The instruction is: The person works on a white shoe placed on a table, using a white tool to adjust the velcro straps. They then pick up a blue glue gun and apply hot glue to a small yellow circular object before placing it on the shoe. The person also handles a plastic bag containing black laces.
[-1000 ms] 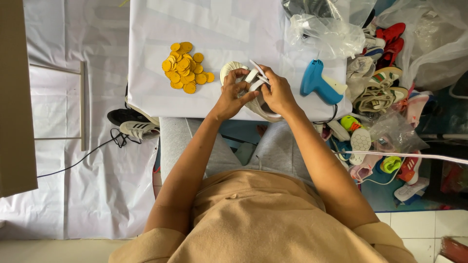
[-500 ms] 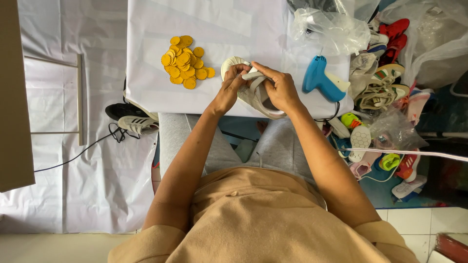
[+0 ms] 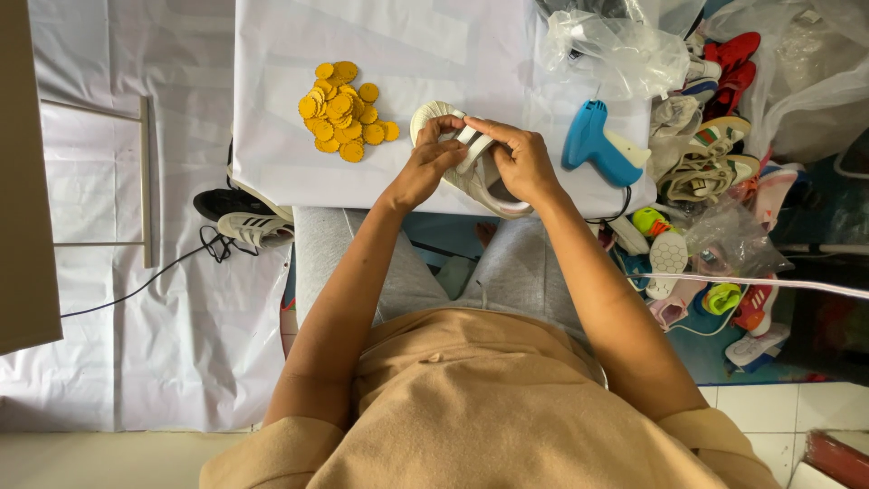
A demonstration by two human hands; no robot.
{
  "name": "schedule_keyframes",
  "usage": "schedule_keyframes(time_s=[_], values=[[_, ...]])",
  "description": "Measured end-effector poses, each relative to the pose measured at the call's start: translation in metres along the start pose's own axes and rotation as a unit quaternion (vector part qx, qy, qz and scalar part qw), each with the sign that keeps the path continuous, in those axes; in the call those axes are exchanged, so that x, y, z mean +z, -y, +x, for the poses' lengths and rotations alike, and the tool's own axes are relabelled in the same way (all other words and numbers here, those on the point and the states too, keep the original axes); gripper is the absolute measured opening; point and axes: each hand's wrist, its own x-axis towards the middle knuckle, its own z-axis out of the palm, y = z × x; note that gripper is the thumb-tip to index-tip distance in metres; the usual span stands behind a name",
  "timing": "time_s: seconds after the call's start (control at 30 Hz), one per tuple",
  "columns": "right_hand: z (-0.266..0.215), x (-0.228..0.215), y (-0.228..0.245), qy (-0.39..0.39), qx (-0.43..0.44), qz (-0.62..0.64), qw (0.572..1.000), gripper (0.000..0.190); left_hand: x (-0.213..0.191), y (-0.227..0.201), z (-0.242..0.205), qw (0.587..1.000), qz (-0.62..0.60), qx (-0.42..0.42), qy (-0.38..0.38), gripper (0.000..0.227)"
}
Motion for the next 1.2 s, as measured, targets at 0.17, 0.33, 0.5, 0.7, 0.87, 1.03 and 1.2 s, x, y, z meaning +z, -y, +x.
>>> schedule_keyframes(time_s=[0.17, 0.33, 0.5, 0.7, 0.87, 1.03, 1.2], values=[[0.0, 0.0, 0.002, -0.002, -0.001, 0.004, 1.0, 0.049, 0.0, -0.006, -0.004, 0.999, 0.043, 0.018, -0.001, 0.027], [-0.003, -0.002, 0.006, -0.005, -0.007, 0.003, 1.0, 0.05, 0.0, -0.018, -0.008, 0.996, 0.084, 0.022, 0.001, 0.026], [-0.01, -0.008, 0.021, -0.007, -0.001, 0.003, 1.0, 0.051, 0.003, -0.021, -0.01, 0.993, 0.121, 0.014, 0.001, 0.025], [-0.007, 0.001, 0.006, -0.003, 0.0, -0.001, 1.0, 0.055, -0.01, -0.023, -0.015, 0.995, 0.08, 0.048, 0.046, 0.016], [-0.01, -0.005, 0.011, -0.008, -0.012, -0.015, 1.0, 0.056, -0.004, -0.016, -0.013, 0.991, 0.117, 0.052, 0.024, 0.015], [-0.005, 0.01, -0.015, -0.013, -0.091, -0.121, 0.988, 0.062, 0.001, -0.018, -0.015, 0.99, 0.132, 0.043, 0.01, 0.015], [-0.004, 0.025, -0.036, -0.03, -0.216, -0.3, 0.929, 0.053, 0.003, -0.022, -0.016, 0.99, 0.127, 0.054, -0.008, 0.018]])
